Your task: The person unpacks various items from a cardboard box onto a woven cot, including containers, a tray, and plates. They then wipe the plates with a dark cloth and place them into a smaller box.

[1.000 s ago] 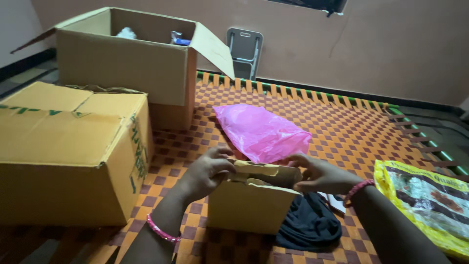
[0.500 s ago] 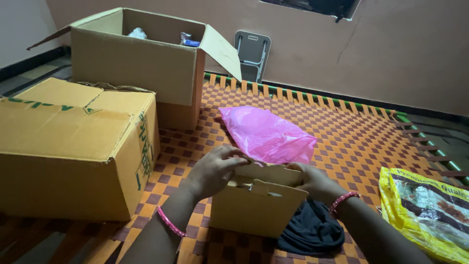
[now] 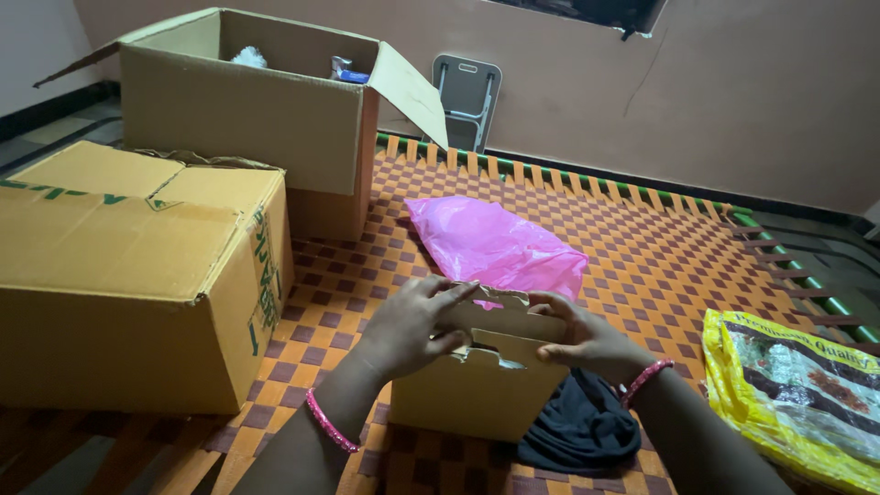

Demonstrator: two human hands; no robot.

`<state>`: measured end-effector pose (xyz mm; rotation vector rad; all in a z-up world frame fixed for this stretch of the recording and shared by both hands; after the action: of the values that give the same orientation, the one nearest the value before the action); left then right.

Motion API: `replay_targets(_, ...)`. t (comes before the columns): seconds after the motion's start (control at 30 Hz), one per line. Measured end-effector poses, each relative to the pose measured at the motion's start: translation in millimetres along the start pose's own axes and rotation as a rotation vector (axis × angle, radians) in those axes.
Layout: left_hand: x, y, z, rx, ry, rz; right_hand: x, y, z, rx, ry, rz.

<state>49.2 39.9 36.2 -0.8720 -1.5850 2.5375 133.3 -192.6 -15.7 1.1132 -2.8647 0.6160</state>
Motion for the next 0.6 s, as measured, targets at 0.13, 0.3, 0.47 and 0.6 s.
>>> replay_targets(0.13,0.2,4.5,-4.1,0.016,-0.096,-0.090,4.3,8.5,-10.6,0.062,-0.036,0.082)
replay_targets(0.3,-1.1,5.9,-4.3,0.108,-0.081,-0.060,14.9,13.6,-34.5,0.296,-0.088,0.179)
replay_targets(0.47,5.6,-0.1,0.7,0.162,0.052,0.156,18.8,14.7,-41.8,0.273,-0.240,0.215)
replay_targets(0.6,16.5,-5.6,5.5,0.124,0.235,0.369,27.2,16.8,-50.1,0.625,-0.415,0.302)
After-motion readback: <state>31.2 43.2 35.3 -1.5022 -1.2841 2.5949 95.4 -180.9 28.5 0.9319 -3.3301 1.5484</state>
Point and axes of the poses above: each hand's wrist, its own x-axis away from the middle knuckle, its own y-axis out of the palm, z = x × y, the point moved 8 cm from there along -x, towards the middle knuckle, and after that the axes turned 2 degrees about y, right-handed, at the moved point
